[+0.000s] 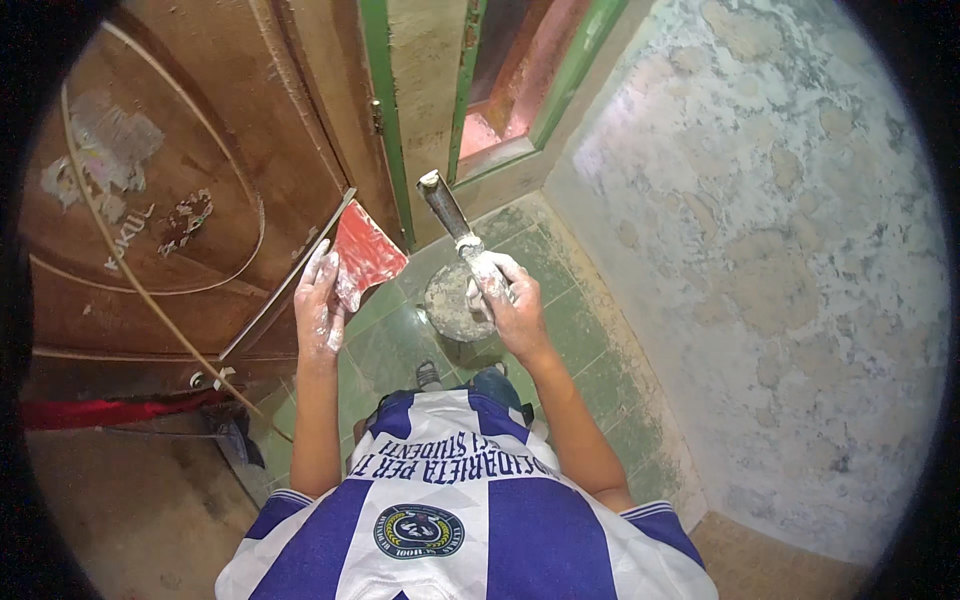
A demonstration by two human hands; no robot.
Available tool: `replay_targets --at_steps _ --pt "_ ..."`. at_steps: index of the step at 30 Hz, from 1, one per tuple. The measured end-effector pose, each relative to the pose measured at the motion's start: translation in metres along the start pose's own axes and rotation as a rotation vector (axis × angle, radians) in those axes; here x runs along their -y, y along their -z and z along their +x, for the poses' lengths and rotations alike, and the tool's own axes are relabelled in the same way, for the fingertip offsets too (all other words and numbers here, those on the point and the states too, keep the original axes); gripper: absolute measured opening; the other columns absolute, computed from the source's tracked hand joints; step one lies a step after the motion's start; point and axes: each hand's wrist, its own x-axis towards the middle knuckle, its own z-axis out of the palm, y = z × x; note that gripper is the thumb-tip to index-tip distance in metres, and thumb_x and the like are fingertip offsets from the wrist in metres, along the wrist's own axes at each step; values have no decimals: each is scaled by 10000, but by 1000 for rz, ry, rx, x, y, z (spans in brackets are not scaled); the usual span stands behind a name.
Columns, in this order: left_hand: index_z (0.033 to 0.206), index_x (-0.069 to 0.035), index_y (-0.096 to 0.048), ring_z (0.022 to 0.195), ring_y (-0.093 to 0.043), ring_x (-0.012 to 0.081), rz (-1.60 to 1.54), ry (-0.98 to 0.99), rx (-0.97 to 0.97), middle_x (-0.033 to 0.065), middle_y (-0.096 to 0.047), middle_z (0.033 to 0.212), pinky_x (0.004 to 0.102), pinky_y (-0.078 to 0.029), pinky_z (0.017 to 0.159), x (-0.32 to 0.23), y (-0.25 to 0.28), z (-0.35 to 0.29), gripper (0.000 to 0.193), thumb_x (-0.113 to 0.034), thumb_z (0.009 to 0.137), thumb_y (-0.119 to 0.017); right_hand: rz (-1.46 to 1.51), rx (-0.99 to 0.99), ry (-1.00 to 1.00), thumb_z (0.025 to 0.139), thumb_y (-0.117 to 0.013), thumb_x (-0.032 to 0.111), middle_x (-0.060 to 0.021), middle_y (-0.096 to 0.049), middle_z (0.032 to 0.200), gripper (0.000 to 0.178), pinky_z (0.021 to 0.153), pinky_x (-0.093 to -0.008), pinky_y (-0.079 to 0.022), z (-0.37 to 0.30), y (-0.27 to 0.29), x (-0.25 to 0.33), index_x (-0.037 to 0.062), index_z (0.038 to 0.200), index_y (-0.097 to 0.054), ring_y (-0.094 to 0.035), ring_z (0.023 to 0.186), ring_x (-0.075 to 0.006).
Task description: The person patches and smooths a wall using plaster from a container and putty knives.
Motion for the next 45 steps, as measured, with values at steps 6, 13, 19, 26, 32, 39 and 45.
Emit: replay_targets --at_steps 6,13,19,26,32,39,45 --pt "1290 2 -538 913 -666 131 88 190 -18 45 -662 1116 304 -559 796 23 7 3 410 -85 905 -650 -344 -164 113 907 -606 139 -84 -669 911 248 760 -304 -483 11 40 -49 -17 1100 -602 -597 800 -138" --pt "1335 -4 -485 1078 -617 186 116 361 12 78 -620 1215 362 -491 952 107 -20 0 445 -91 916 -605 -300 -315 2 906 -587 146 -138 -673 909 260 786 -336 -486 25 127 -115 -11 1113 -603 -640 848 -215" --pt "1323 -18 -499 1006 -634 144 268 477 58 43 -634 1165 295 -520 860 180 -74 -12 406 -120 940 -591 -516 -442 73 885 -634 183 -219 -664 983 315 815 -409 -496 31 224 -90 -9 1132 -598 -642 918 -383" --pt "1254 -11 -544 969 -648 155 326 463 -56 70 -648 1131 310 -566 801 263 -170 -15 344 -79 922 -603 -655 -384 273 858 -662 180 -203 -651 994 333 778 -421 -512 86 370 -92 -18 1119 -599 -640 876 -380" --pt "1245 -7 -545 1024 -632 161 367 419 -130 72 -641 1138 318 -555 833 313 -246 -22 330 -74 926 -596 -1199 -207 -571 839 -597 213 -216 -658 998 299 788 -502 -510 74 594 -347 12 1060 -602 -635 928 -404" --pt "1229 0 -556 1017 -636 157 371 360 -198 79 -640 1137 309 -552 821 339 -279 -12 320 -63 920 -608 -970 -387 -650 839 -607 240 -225 -668 924 285 792 -513 -509 58 622 -339 46 1047 -628 -639 922 -415" --pt "1222 24 -556 994 -644 155 373 368 -160 88 -647 1120 306 -550 809 350 -310 -5 319 -70 924 -615 -631 -411 -248 886 -620 300 -171 -679 784 329 666 -411 -503 69 563 -306 6 1030 -645 -671 740 -302"
